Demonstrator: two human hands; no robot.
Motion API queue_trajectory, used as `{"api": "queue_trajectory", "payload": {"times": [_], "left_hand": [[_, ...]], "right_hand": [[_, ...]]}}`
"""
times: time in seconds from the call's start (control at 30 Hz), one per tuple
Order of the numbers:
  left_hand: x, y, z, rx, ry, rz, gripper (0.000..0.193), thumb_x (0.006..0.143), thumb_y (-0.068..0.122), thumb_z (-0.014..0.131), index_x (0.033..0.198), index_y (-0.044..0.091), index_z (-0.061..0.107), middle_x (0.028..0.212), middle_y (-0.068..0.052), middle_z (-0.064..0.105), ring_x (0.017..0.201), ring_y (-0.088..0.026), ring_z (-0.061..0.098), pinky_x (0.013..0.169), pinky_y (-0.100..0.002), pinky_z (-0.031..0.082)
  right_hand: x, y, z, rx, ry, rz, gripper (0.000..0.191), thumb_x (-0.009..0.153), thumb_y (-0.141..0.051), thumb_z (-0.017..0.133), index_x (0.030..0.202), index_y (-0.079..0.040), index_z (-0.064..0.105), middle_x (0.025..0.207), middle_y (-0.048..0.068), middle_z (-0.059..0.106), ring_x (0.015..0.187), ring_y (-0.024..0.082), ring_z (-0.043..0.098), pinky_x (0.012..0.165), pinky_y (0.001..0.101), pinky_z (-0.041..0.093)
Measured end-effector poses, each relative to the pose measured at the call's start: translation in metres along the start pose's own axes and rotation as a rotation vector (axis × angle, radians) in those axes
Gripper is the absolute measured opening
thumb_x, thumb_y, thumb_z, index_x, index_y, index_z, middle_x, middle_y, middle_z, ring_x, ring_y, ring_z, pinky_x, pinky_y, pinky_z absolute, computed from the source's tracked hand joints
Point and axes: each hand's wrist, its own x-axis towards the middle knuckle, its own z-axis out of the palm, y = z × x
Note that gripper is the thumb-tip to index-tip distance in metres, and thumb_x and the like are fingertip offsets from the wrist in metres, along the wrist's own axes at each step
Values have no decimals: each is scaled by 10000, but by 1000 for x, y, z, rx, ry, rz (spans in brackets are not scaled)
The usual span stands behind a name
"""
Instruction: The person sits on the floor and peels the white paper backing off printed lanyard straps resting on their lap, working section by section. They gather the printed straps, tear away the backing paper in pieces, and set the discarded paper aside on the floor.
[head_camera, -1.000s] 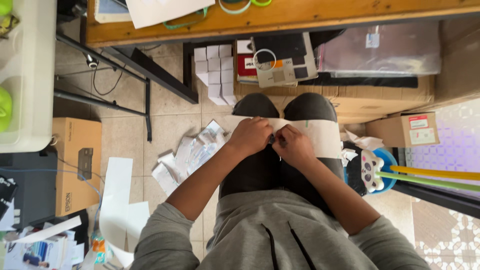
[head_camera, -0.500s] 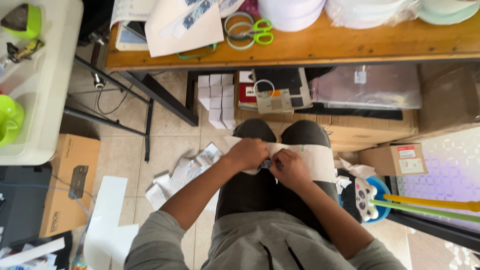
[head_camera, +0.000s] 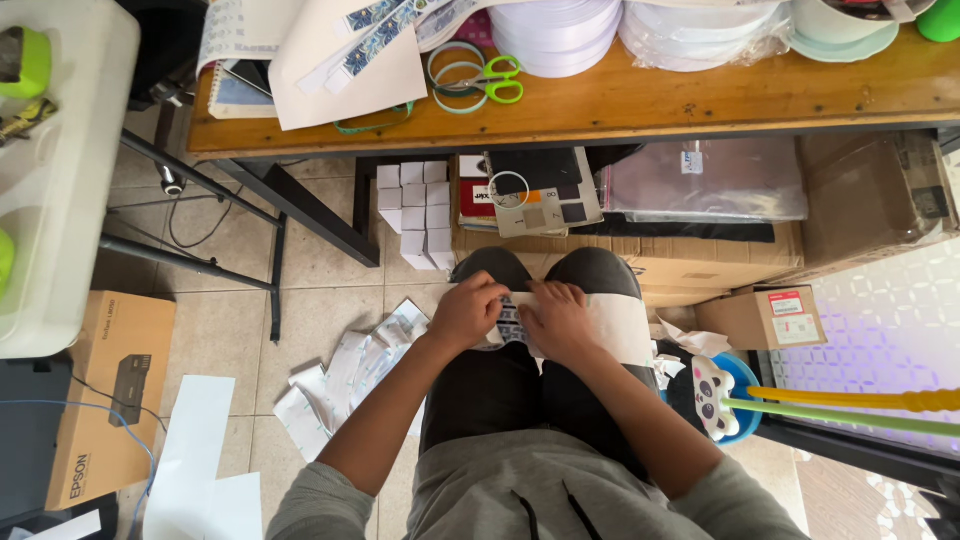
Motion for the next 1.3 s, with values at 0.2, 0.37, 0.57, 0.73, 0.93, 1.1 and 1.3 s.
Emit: {"api": "queue_trajectory", "payload": {"times": [0.2, 0.37, 0.57, 0.73, 0.93, 1.1, 1.3], "left_hand": [[-3, -6, 15, 69, 67, -258, 120, 893, 162, 748, 927, 53, 714, 886, -102, 692, 813, -334, 695, 730, -429, 551], [-13, -14, 31, -197, 352, -420, 119, 920, 139, 734, 998, 49, 731, 914, -96, 739, 801, -274, 732, 742, -376, 580], [-22, 8, 38, -198, 369, -339, 224, 845, 89, 739, 1052, 4, 721, 978, -163, 681, 791, -299, 693, 695, -383, 562], [-20, -7, 25, 100, 218, -62, 60, 896, 139, 726, 912, 82, 724, 902, -136, 711, 844, -328, 694, 772, -433, 554], [-12, -33, 23, -88, 357, -546, 180, 998, 229, 652, 1015, 49, 649, 861, -170, 742, 810, -357, 736, 705, -455, 576], [-26, -16, 18, -75, 415, -509, 190, 1017, 246, 643, 1064, 62, 650, 915, -167, 743, 870, -376, 720, 745, -459, 570], [-32, -19, 23, 244, 216, -304, 164, 875, 176, 691, 1018, 98, 711, 991, -142, 682, 943, -378, 660, 831, -474, 548]], "right_hand": [[-3, 1, 15, 82, -93, 93, 159, 961, -186, 644, 1026, -69, 729, 959, 87, 717, 953, 302, 650, 903, 458, 436], [-3, 1, 15, 83, -20, 116, 143, 975, -186, 640, 987, -73, 725, 928, 79, 711, 931, 297, 654, 913, 449, 444], [-3, 0, 15, 96, -14, 101, 129, 980, -176, 638, 992, -71, 711, 928, 73, 711, 935, 294, 658, 898, 449, 440], [-5, 4, 17, 83, -34, 93, 106, 969, -163, 649, 965, -80, 714, 896, 63, 708, 891, 283, 648, 889, 447, 438], [-5, 0, 16, 148, -1, 94, 97, 967, -154, 658, 961, -75, 714, 851, 62, 682, 834, 263, 633, 874, 434, 449], [2, -3, 11, 28, 59, 9, 257, 972, -260, 627, 1075, -38, 704, 972, 104, 707, 931, 313, 644, 875, 447, 442], [16, -7, 30, -31, -389, 151, 397, 937, -462, 640, 973, -69, 680, 724, 190, 704, 748, 422, 680, 757, 531, 514]]}}
